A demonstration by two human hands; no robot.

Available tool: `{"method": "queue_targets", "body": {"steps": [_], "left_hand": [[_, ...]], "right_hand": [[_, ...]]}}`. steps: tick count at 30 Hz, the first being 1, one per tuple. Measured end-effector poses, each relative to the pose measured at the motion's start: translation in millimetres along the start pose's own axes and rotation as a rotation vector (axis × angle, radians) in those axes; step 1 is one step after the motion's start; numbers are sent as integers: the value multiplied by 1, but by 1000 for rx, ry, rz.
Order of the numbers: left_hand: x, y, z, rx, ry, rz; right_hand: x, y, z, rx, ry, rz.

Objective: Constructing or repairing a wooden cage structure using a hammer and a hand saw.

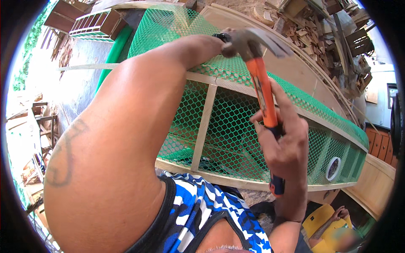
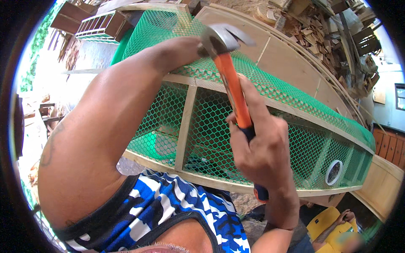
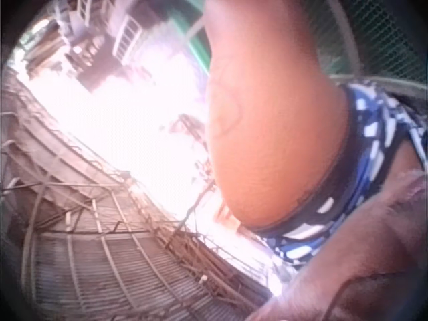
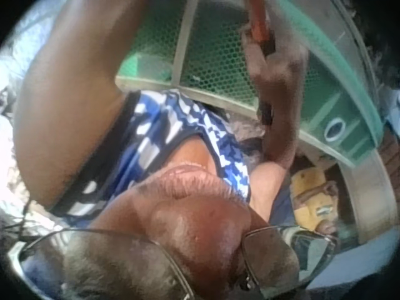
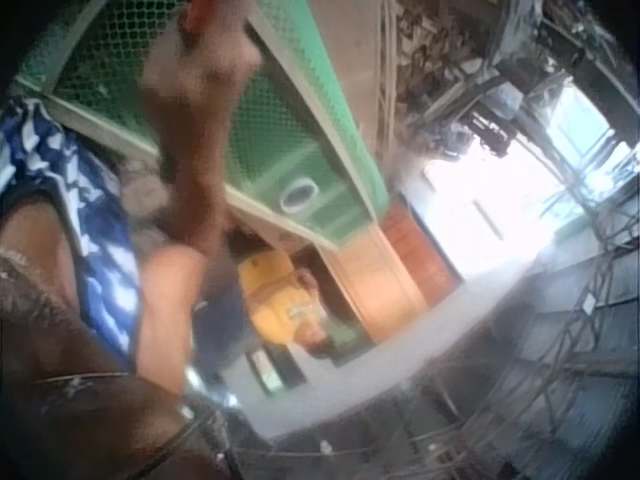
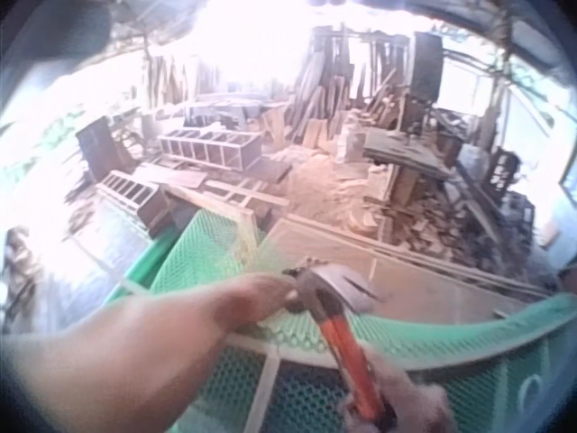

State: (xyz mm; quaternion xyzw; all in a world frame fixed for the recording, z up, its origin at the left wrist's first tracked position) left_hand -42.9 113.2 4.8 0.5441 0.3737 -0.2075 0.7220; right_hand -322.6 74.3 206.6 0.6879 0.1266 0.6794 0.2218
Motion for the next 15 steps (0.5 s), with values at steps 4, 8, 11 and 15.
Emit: {"method": "queue_targets", "body": {"steps": [4, 8, 11, 15], "left_hand": [[45, -45, 62, 245, 270, 775], [47, -44, 58, 219, 259, 799], [58, -45, 59, 164, 215, 796], [61, -36, 62, 91, 164, 775]], "right_hand": [[-3, 10, -29, -41, -76, -60], [27, 14, -33, -17, 64, -150], [42, 14, -41, -85, 128, -95], [54, 7, -40, -72, 203, -110]]}}
Point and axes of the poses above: each hand's wrist, its own z-axis towards the middle knuckle, its own y-axis out of the back of the hand, x = y × z, the point moved 7 cm from there along z, towards the middle knuckle, and after that the axes turned 5 degrees about -y, right-handed, at the moved point
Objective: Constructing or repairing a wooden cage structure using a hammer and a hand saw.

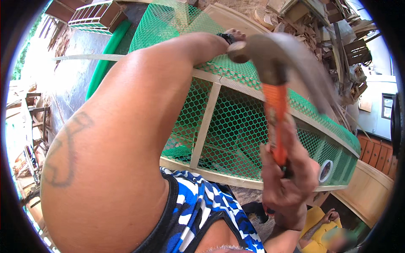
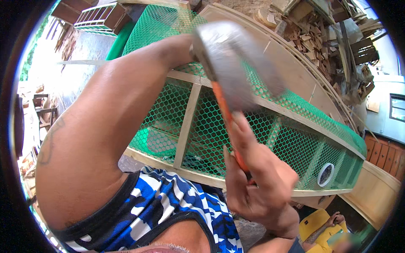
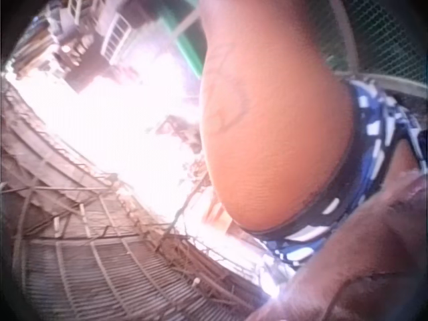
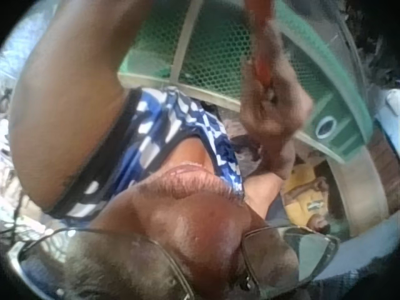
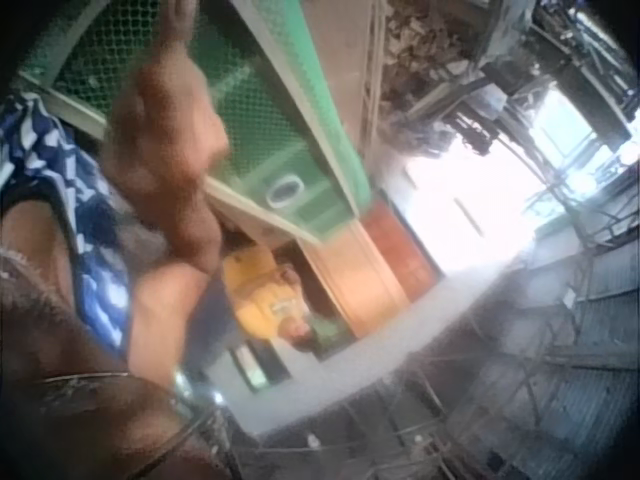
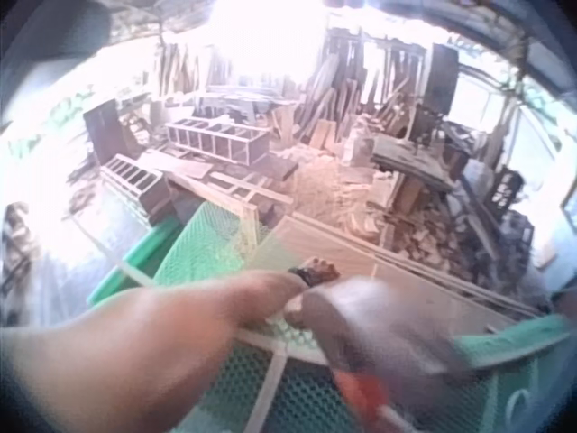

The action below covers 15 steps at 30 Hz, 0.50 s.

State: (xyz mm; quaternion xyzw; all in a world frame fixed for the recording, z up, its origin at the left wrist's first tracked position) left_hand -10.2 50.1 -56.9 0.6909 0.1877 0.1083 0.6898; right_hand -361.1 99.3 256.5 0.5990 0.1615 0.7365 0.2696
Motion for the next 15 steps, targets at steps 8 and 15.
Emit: {"method": "queue_targets", "body": {"steps": [8, 15], "left_hand": [[0, 2, 2, 0, -54, 22], [-13, 10, -1, -19, 4, 61]], "right_hand": [[-1, -4, -1, 1, -10, -43], [-13, 13, 3, -39, -222, -93]]}}
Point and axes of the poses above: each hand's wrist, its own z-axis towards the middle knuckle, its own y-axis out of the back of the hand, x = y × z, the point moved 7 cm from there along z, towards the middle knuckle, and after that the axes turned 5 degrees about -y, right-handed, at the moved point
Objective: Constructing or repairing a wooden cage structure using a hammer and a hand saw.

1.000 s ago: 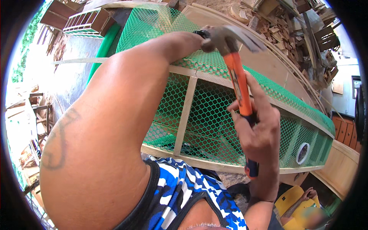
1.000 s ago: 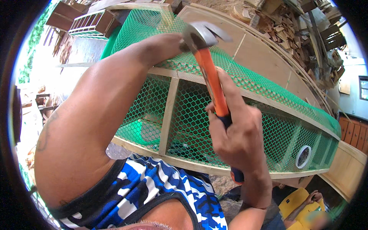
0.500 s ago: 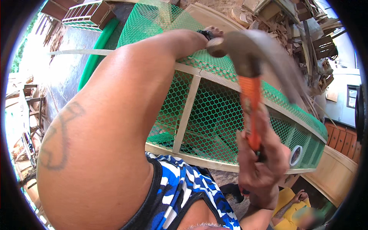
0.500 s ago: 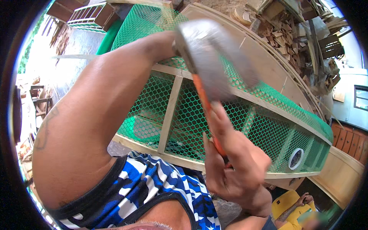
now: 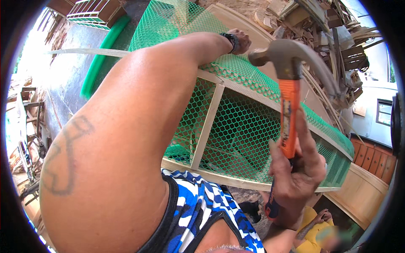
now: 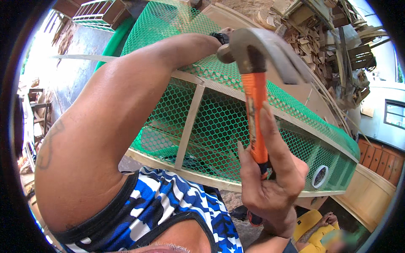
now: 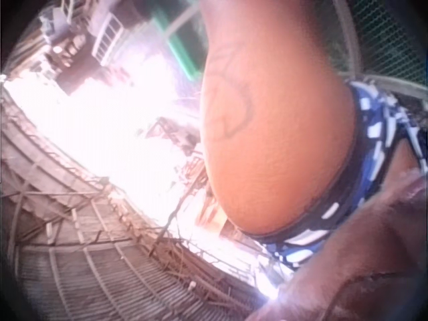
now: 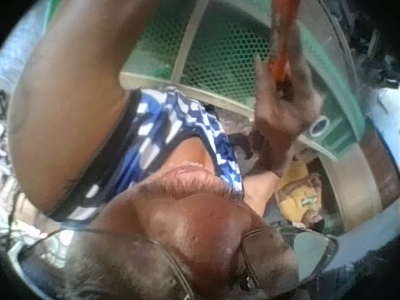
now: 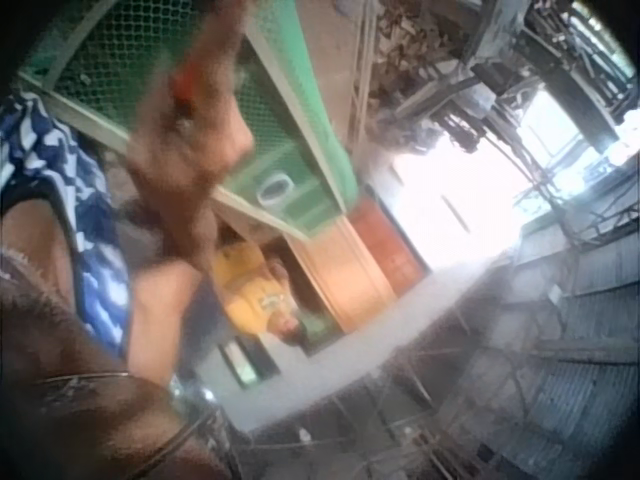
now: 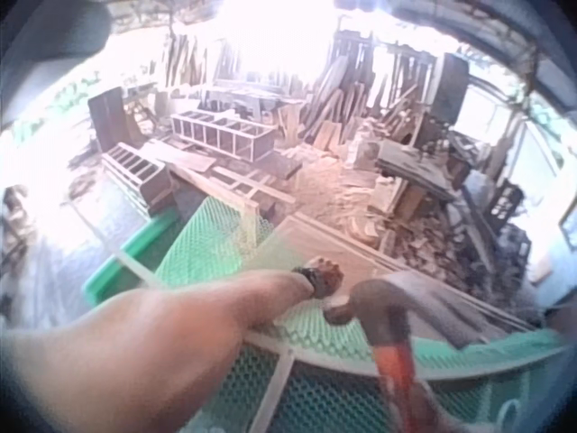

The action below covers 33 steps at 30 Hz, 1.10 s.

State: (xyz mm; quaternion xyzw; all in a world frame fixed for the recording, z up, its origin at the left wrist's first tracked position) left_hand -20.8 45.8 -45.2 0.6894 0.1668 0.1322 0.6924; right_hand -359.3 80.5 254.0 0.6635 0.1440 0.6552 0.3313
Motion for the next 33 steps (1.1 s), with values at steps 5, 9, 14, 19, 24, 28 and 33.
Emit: {"method": "queue_targets", "body": {"steps": [5, 9, 14, 19, 24, 28, 33], "left_hand": [[9, 5, -7, 17, -7, -15], [-4, 18, -3, 35, 21, -27], [3, 19, -5, -12, 47, -64], [2, 18, -4, 32, 27, -4], [7, 19, -9, -6, 54, -31], [11, 24, -15, -44, 63, -38], [-6, 35, -13, 30, 30, -17]], "right_hand": [[-12, -23, 12, 184, -185, 258], [-53, -35, -9, 229, -538, 523], [-77, -44, -44, 212, -593, 545], [-86, -37, -38, 69, -284, 38], [-32, -33, -3, 32, -4, -518], [11, -69, 55, 132, 501, -336], [-14, -114, 124, 467, 273, -214]]}}
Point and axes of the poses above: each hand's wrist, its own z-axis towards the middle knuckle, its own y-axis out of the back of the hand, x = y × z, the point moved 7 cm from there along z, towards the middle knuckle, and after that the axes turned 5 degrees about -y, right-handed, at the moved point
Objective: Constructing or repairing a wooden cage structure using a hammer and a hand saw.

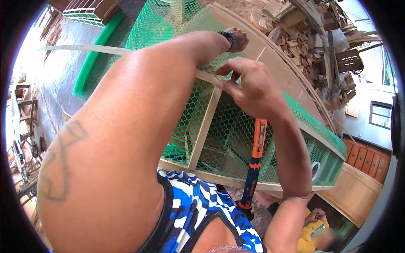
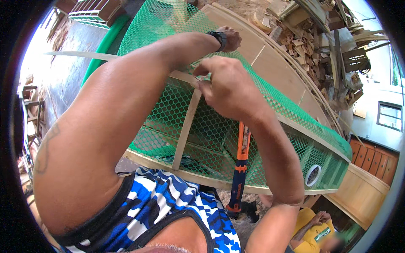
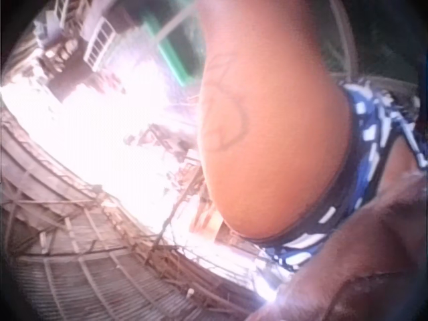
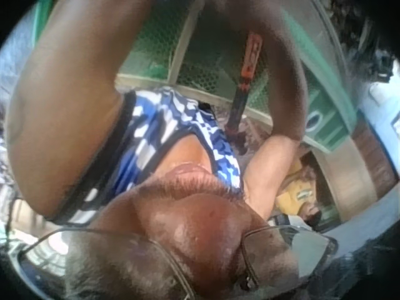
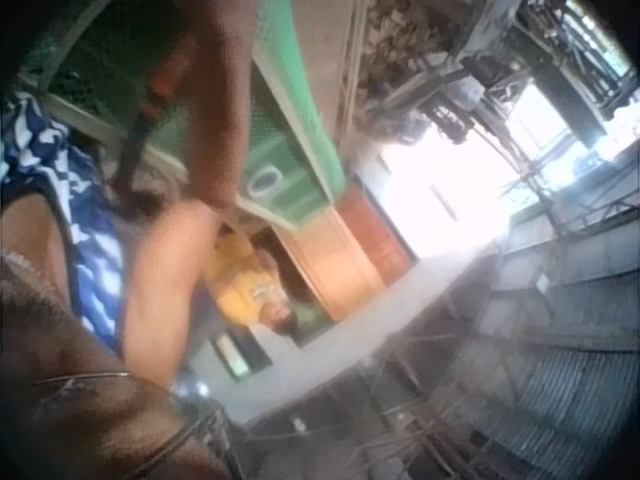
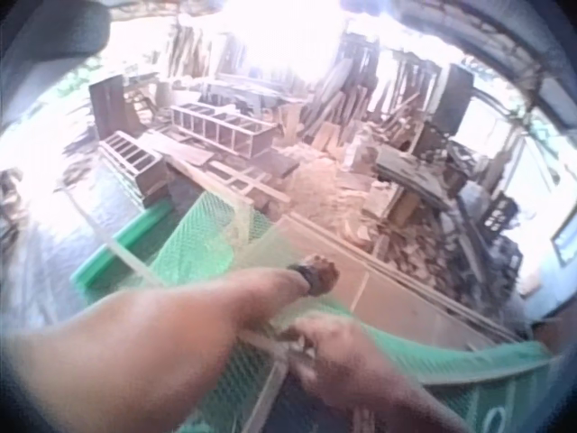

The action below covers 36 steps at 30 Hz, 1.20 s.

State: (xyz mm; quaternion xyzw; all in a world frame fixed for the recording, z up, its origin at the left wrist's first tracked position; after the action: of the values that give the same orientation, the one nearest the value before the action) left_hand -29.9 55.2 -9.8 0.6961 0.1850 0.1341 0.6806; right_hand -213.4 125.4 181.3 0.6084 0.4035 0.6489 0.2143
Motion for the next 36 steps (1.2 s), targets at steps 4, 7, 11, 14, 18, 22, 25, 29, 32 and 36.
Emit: {"method": "queue_targets", "body": {"steps": [4, 7, 11, 14, 18, 22, 25, 29, 32, 36], "left_hand": [[12, -6, 1, -52, 26, -23], [13, -8, 3, -83, 36, -47], [12, -8, 1, -101, 52, -70], [3, -3, 4, -97, 14, -40], [10, -9, 2, -84, 14, -17], [12, -10, 2, -110, 2, -28], [7, -10, 5, -57, -3, -42], [11, -13, 4, -51, -6, -33], [11, -13, 8, -93, -12, -15], [16, -16, 7, -102, 17, -30]], "right_hand": [[-3, -8, 20, 104, -91, 68], [-11, -15, 26, 147, -156, 87], [-15, -17, 26, 73, -71, 103], [-16, -6, 18, 28, -1, 62], [-13, -3, 10, -2, -17, 127], [-11, -7, 1, -81, 39, 74], [-11, -4, -7, -151, 96, -14], [-9, -6, -11, -211, 131, -84], [-6, -6, -11, -228, 149, -55], [-7, -9, -10, -235, 151, -40]]}}
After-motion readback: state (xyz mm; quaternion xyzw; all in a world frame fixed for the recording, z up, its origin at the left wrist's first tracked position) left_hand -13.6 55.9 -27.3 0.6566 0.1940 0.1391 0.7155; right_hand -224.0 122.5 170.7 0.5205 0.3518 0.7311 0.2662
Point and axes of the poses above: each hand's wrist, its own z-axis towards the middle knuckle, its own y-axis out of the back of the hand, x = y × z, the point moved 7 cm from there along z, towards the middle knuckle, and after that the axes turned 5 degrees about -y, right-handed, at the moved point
